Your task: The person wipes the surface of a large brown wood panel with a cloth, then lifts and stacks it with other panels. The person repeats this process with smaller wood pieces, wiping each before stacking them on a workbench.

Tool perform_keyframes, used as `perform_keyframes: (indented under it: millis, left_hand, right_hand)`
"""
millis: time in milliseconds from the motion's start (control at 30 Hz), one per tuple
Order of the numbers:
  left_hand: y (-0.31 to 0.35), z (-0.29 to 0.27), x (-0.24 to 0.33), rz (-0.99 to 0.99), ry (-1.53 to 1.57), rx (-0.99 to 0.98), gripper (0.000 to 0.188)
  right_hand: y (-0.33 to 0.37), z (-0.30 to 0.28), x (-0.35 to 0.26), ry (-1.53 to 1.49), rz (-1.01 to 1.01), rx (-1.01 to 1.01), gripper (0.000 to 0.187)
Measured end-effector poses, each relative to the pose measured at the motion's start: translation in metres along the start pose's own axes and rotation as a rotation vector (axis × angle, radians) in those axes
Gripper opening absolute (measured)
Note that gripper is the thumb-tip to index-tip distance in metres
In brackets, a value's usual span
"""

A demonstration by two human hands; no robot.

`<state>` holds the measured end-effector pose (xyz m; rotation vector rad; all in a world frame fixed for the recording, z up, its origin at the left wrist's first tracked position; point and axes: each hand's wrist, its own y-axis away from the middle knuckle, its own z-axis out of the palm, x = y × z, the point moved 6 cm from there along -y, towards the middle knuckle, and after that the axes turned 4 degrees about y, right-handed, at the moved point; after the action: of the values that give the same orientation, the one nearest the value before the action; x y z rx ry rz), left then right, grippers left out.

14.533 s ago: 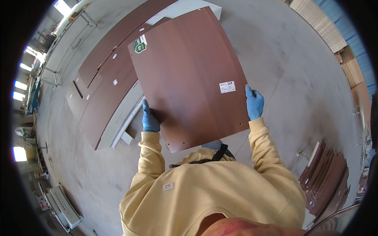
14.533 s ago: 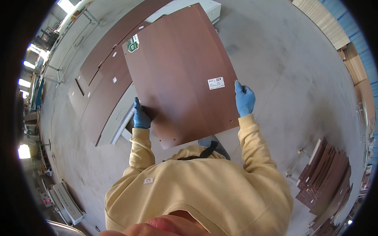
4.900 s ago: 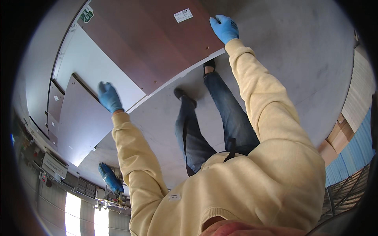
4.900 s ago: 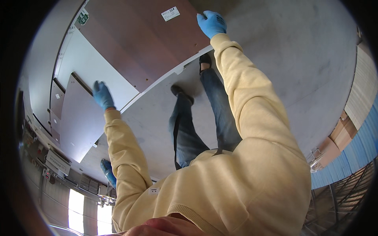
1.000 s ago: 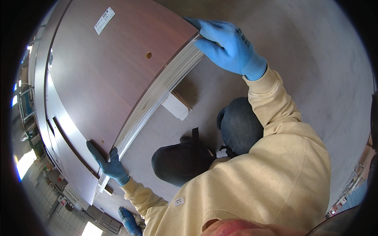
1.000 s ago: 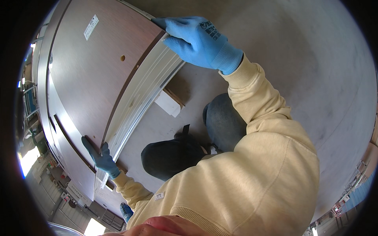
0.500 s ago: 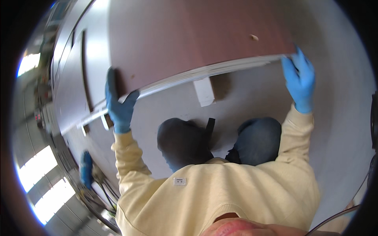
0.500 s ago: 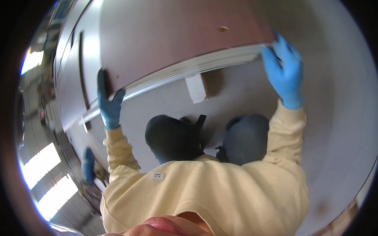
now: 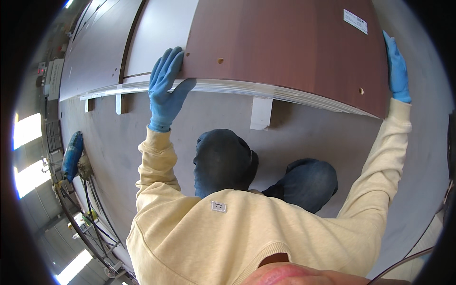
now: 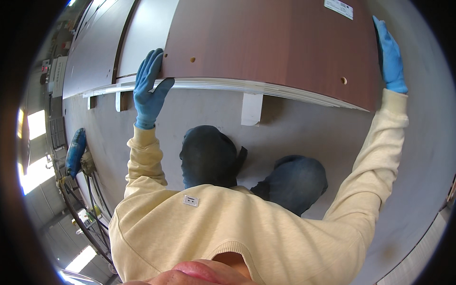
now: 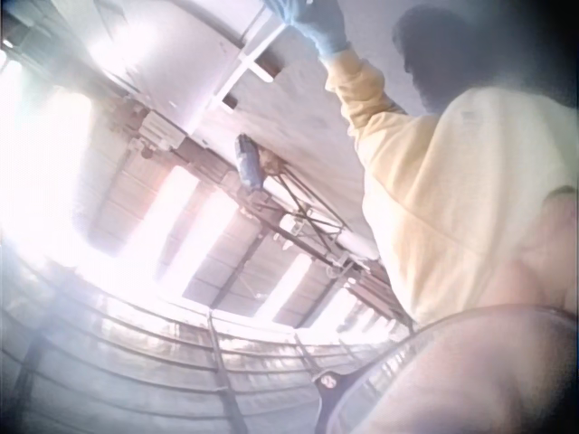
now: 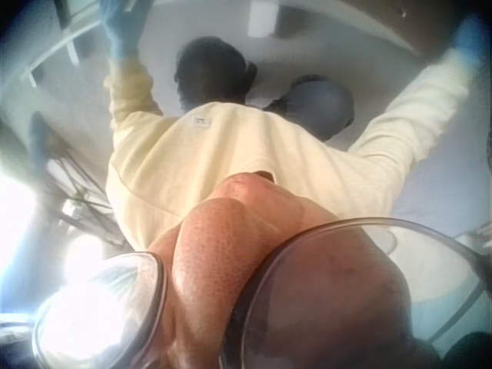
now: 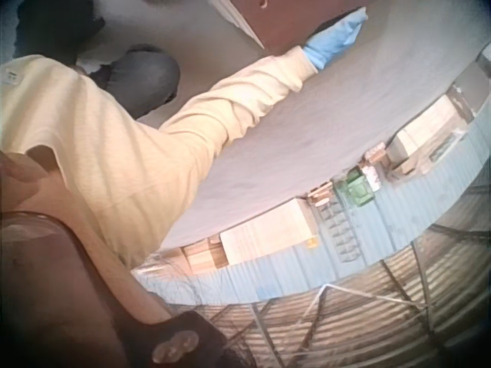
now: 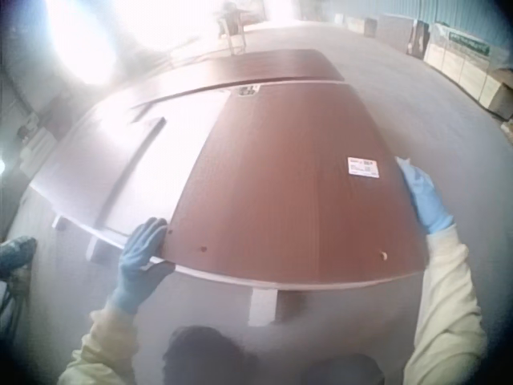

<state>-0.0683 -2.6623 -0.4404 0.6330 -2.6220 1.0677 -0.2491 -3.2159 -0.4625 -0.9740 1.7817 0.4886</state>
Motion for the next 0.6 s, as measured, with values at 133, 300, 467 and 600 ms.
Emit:
perform_keyframes:
  millis: [133,300,467,600]
  left_hand:
    - [-0.002,0.000,-0.004,0.026,0.037,0.035,0.055]
    - [0.002,0.002,-0.008,0.086,-0.068,0.009,0.052]
    - [-0.002,0.000,-0.004,0.122,-0.168,-0.033,0.057]
    - [-0.005,0.000,0.003,0.072,-0.155,-0.044,0.060]
  right_hand:
    - [-0.034,0.004,0.006,-0.172,0.092,-0.050,0.061]
    - [-0.035,0.019,0.007,-0.212,0.094,-0.098,0.057]
    - [-0.027,0.017,-0.005,-0.214,0.072,-0.028,0.058]
    - [-0.042,0.007,0.011,-0.042,0.071,0.066,0.063]
